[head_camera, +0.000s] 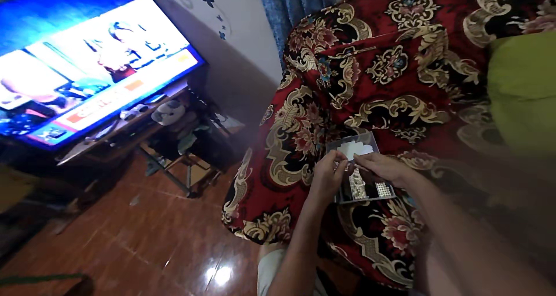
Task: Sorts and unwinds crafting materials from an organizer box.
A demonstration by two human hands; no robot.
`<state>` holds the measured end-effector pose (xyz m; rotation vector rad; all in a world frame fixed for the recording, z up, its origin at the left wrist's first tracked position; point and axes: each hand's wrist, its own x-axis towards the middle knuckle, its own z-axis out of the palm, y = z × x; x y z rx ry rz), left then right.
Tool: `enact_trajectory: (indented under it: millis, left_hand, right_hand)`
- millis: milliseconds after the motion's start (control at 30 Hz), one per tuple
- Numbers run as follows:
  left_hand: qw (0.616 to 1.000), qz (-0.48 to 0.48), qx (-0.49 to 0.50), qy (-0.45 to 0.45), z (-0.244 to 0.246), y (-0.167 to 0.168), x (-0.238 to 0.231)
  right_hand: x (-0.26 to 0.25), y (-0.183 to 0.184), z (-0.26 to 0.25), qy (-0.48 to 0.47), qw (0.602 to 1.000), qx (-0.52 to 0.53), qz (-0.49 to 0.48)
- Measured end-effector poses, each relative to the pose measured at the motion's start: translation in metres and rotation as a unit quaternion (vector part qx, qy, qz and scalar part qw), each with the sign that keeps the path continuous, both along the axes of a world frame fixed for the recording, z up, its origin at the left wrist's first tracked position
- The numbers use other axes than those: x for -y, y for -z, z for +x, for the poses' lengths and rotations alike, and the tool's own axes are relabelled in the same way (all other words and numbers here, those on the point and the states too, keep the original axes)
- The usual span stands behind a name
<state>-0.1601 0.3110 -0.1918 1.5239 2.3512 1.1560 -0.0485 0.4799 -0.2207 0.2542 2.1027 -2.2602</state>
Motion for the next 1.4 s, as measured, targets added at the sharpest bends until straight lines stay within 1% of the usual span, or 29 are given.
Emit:
enact_trajectory:
  millis: [200, 300, 400, 467, 500, 567, 600, 633, 733, 833, 900, 967, 1033, 1100, 1167, 1200, 1300, 1367, 1400]
  left_hand:
    - [0.998, -0.036, -0.004, 0.041, -0.003, 0.003, 0.003]
    - [0.997, -0.025, -0.029, 0.074, -0.006, 0.008, 0.004]
    - [0.996, -0.005, -0.055, 0.073, -0.009, 0.011, 0.004]
    - [0.998, -0.001, -0.047, 0.037, -0.011, 0.009, 0.005]
    - [1.0, -0.012, -0.027, 0.002, -0.012, 0.005, 0.007]
    - [0.995, -0.037, 0.04, -0.087, -0.017, -0.008, 0.012]
    - [0.989, -0.028, 0.071, -0.13, -0.023, -0.012, 0.017]
    - [0.981, 0.002, 0.099, -0.168, -0.031, -0.012, 0.022]
    - [0.944, 0.119, 0.162, -0.263, -0.053, -0.015, 0.039]
    - [0.913, 0.173, 0.167, -0.329, -0.076, -0.021, 0.057]
    - [0.891, 0.226, 0.174, -0.352, -0.094, -0.018, 0.07]
    - [0.856, 0.297, 0.208, -0.367, -0.107, -0.015, 0.079]
    - [0.806, 0.366, 0.261, -0.384, -0.117, -0.013, 0.088]
    - [0.761, 0.416, 0.297, -0.399, -0.126, -0.007, 0.097]
    - [0.719, 0.463, 0.33, -0.4, -0.134, -0.003, 0.103]
    - [0.705, 0.48, 0.341, -0.395, -0.135, -0.004, 0.104]
    - [0.676, 0.505, 0.368, -0.391, -0.136, -0.005, 0.106]
    - [0.659, 0.516, 0.381, -0.392, -0.139, -0.003, 0.106]
    - [0.657, 0.518, 0.384, -0.392, -0.14, -0.002, 0.106]
  right_hand:
    - [-0.004, 0.005, -0.002, -0.024, 0.999, -0.03, 0.011]
    - [-0.003, 0.007, -0.003, -0.023, 0.999, -0.028, 0.023]
    - [-0.004, 0.007, -0.003, -0.023, 0.999, -0.013, 0.03]
    - [-0.005, 0.005, -0.002, -0.023, 0.999, -0.001, 0.034]
    - [-0.007, 0.004, -0.001, -0.022, 0.999, 0.005, 0.035]
    - [-0.012, 0.003, 0.001, -0.018, 0.999, 0.014, 0.037]
    - [-0.016, 0.002, 0.003, -0.013, 0.999, 0.019, 0.04]
    - [-0.02, 0.0, 0.005, -0.008, 0.999, 0.025, 0.046]
    - [-0.033, -0.007, 0.014, 0.023, 0.996, 0.047, 0.077]
    - [-0.051, -0.011, 0.024, 0.066, 0.991, 0.056, 0.1]
    - [-0.065, -0.007, 0.03, 0.105, 0.986, 0.06, 0.114]
    - [-0.078, -0.003, 0.037, 0.144, 0.977, 0.08, 0.135]
    - [-0.088, -0.002, 0.042, 0.177, 0.966, 0.11, 0.15]
    - [-0.094, -0.002, 0.045, 0.214, 0.949, 0.15, 0.176]
    - [-0.101, 0.0, 0.048, 0.24, 0.925, 0.189, 0.228]
    - [-0.105, 0.002, 0.05, 0.247, 0.91, 0.208, 0.259]
    - [-0.114, 0.009, 0.055, 0.264, 0.866, 0.254, 0.341]
    - [-0.115, 0.009, 0.055, 0.273, 0.844, 0.281, 0.366]
    - [-0.114, 0.008, 0.054, 0.272, 0.84, 0.287, 0.372]
